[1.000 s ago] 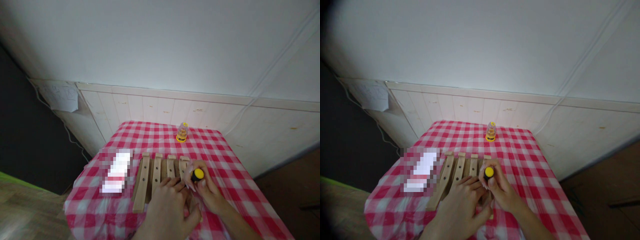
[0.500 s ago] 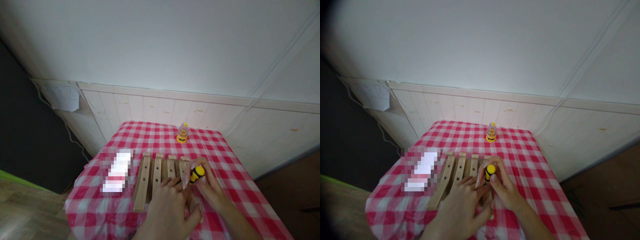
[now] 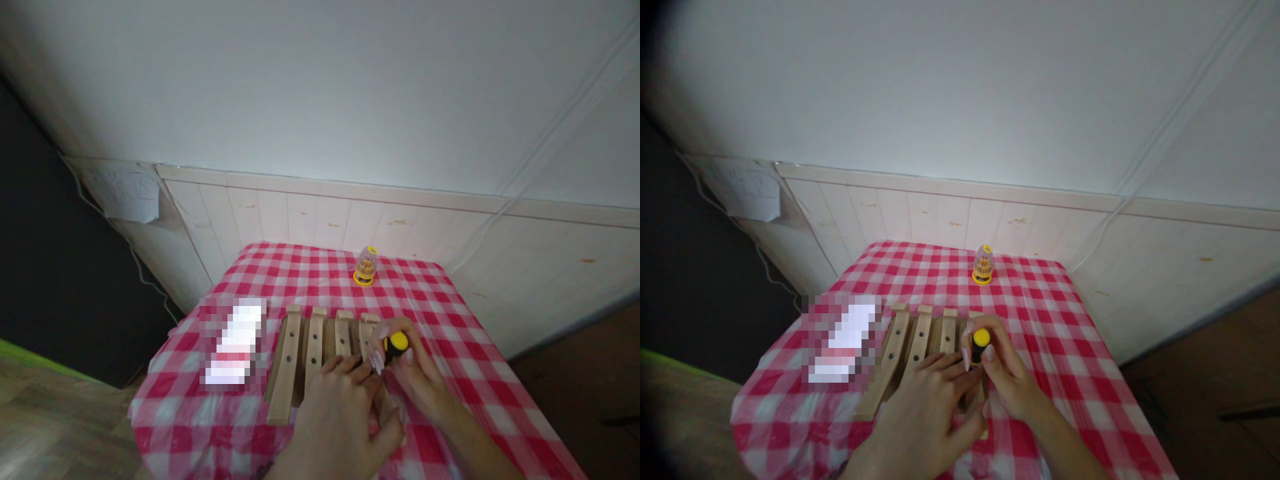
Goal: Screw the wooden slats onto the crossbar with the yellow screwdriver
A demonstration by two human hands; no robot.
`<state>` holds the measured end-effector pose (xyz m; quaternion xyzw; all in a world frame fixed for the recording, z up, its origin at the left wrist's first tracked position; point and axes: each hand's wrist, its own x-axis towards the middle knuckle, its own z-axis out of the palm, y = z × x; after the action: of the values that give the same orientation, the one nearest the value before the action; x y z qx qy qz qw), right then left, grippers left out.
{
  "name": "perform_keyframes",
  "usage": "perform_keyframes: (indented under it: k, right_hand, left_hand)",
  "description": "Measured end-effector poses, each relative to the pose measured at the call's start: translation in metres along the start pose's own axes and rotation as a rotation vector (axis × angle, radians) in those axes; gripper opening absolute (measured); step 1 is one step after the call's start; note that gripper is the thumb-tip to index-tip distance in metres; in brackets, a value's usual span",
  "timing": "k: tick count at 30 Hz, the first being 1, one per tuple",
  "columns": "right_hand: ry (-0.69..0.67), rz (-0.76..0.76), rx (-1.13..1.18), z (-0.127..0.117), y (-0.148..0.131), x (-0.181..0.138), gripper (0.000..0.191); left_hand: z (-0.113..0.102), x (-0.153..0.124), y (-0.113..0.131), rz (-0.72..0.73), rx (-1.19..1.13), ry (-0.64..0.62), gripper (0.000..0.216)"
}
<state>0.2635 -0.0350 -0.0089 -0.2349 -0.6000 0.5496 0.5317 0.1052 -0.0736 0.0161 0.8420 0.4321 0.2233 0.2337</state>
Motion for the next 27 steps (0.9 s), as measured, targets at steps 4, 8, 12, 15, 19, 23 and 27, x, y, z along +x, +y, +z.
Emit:
perform_keyframes:
  k: [4, 8, 12, 15, 19, 23, 27]
  right_hand:
    - [-0.037, 0.008, 0.02, 0.0, -0.002, 0.001, 0.028]
    - [0.012, 0.003, -0.058, 0.005, -0.001, 0.0, 0.03]
    - [0.076, 0.06, -0.011, 0.006, 0.003, -0.002, 0.041]
    - [0.087, 0.115, 0.064, 0.003, 0.007, -0.003, 0.046]
    - [0.006, -0.006, -0.023, -0.002, 0.009, -0.004, 0.038]
    - [-0.004, -0.101, -0.077, -0.005, 0.006, -0.003, 0.028]
    - [-0.018, -0.115, -0.014, -0.003, 0.005, -0.002, 0.019]
  left_hand:
    - [0.0, 0.0, 0.0, 0.003, -0.005, 0.004, 0.017]
    - [0.0, 0.0, 0.0, 0.002, -0.022, 0.005, 0.016]
    - [-0.002, 0.0, 0.002, 0.003, -0.01, -0.008, 0.014]
    - [-0.003, 0.0, 0.002, -0.003, -0.007, -0.01, 0.014]
    - [-0.002, 0.001, 0.002, -0.005, -0.001, -0.008, 0.018]
    - [-0.002, 0.0, 0.002, -0.02, 0.011, -0.028, 0.024]
    - [-0.001, 0.0, 0.001, -0.009, -0.001, -0.022, 0.022]
